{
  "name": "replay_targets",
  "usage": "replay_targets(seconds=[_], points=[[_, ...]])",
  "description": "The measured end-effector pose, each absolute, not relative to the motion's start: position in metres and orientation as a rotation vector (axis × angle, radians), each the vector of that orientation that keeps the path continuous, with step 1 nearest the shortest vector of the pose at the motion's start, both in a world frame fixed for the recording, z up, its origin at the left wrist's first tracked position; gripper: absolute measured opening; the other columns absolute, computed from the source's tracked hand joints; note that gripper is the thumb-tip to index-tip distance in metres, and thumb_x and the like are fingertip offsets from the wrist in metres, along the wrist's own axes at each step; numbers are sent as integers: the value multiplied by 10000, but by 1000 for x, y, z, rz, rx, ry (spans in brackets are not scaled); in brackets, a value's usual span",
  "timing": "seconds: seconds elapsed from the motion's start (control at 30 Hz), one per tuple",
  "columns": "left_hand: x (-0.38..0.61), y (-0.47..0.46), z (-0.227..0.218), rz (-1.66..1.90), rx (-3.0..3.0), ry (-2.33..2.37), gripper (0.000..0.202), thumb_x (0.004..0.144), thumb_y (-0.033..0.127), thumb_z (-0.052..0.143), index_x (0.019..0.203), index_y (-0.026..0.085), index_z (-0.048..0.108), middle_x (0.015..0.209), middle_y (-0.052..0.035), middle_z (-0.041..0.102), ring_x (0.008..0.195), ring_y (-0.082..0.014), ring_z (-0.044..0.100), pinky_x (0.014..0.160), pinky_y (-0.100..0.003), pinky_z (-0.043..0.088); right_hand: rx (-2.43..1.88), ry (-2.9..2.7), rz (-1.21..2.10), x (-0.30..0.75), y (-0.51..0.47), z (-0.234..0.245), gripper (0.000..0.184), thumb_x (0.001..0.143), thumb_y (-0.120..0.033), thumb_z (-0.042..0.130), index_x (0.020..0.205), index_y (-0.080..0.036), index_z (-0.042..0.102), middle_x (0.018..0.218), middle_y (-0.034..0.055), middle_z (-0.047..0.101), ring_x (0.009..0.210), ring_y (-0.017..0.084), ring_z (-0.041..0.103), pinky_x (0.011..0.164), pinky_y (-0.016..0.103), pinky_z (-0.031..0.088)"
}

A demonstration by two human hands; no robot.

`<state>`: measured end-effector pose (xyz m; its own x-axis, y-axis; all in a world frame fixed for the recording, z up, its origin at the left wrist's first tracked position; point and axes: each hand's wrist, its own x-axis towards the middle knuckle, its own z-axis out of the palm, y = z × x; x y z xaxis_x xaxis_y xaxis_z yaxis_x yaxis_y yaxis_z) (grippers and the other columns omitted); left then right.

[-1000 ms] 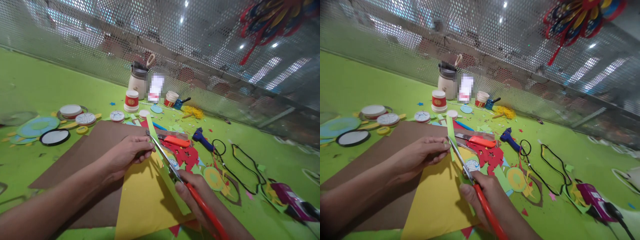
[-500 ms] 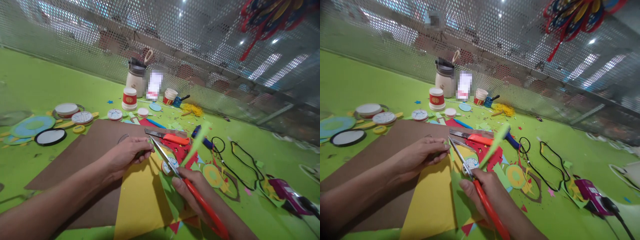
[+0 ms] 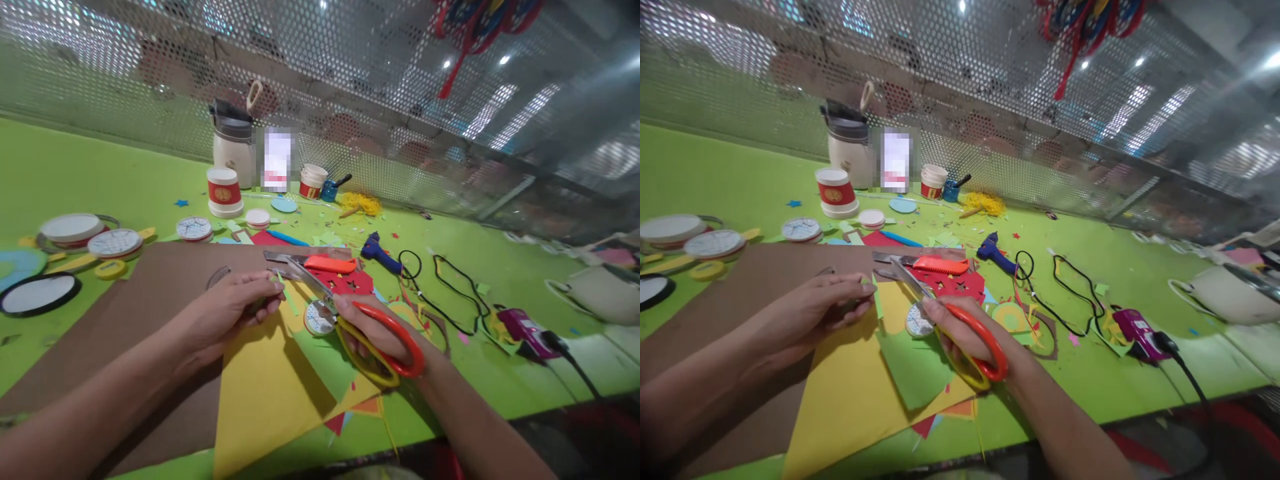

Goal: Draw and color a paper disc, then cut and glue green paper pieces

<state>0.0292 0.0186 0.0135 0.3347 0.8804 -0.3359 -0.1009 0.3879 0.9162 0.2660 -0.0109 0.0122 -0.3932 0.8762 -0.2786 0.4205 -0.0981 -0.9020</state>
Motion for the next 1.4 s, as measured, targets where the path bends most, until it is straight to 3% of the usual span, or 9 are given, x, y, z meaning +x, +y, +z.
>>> replay_targets(seconds=[0.2, 0.43, 0.5, 0.63, 0.73, 0.97, 1.2, 1.4], points=[[27, 19, 12, 828, 947, 992, 304, 721, 303, 734, 531, 174, 536, 481, 57, 420, 461, -67, 377, 412, -169, 237, -1438, -1909, 1272, 261, -20, 26, 395, 957, -512, 494, 712, -203, 487, 580, -37, 518, 530, 108, 523, 517, 214, 422], [28, 19, 17, 850, 972, 1021, 270, 735, 279, 718, 566, 168, 540, 540, 35, 498, 509, -76, 408, 482, -183, 291, -1382, -2017, 1198, 274, -29, 60, 383, 945, -524, 498, 757, -192, 536, 607, -38, 522, 510, 96, 516, 480, 195, 419], [28, 18, 19, 856, 979, 1026, 272, 751, 275, 704, 569, 167, 533, 549, 38, 503, 516, -72, 407, 499, -181, 301, -1471, -2041, 971, 287, -23, 62, 385, 929, -546, 506, 831, -186, 599, 610, -32, 536, 510, 109, 521, 471, 205, 410], [28, 20, 17, 846, 991, 1043, 230, 755, 267, 683, 596, 165, 552, 565, 32, 535, 518, -74, 408, 499, -185, 299, -1884, -2052, 145, 311, -8, 51, 449, 858, -598, 577, 1028, -199, 690, 637, -3, 615, 532, 147, 549, 520, 245, 403], [28, 21, 15, 837, 1006, 1053, 214, 745, 281, 693, 617, 161, 571, 573, 27, 546, 521, -76, 410, 488, -184, 285, -2019, -2015, -73, 323, -3, 34, 470, 891, -556, 545, 1107, -163, 685, 691, 69, 683, 585, 218, 601, 561, 301, 415], [30, 21, 14, 818, 1037, 1059, 237, 755, 313, 690, 620, 155, 576, 576, 33, 540, 513, -65, 391, 467, -179, 249, -2088, -2014, -270, 307, -20, -16, 417, 933, -331, 526, 1300, -135, 563, 1032, 145, 693, 870, 272, 639, 744, 339, 448], [28, 19, 16, 820, 1036, 1033, 238, 750, 303, 694, 617, 155, 564, 575, 34, 524, 498, -60, 380, 446, -176, 212, -2160, -2065, -278, 294, -23, -32, 469, 942, -317, 506, 1377, -144, 487, 1050, 150, 654, 932, 287, 614, 765, 343, 436], [28, 16, 18, 825, 1072, 999, 281, 722, 337, 721, 615, 166, 526, 586, 35, 538, 490, -63, 392, 465, -184, 248, -2108, -2210, -148, 302, -24, -23, 389, 929, -284, 534, 1299, -168, 569, 974, 132, 661, 882, 283, 648, 721, 332, 453]])
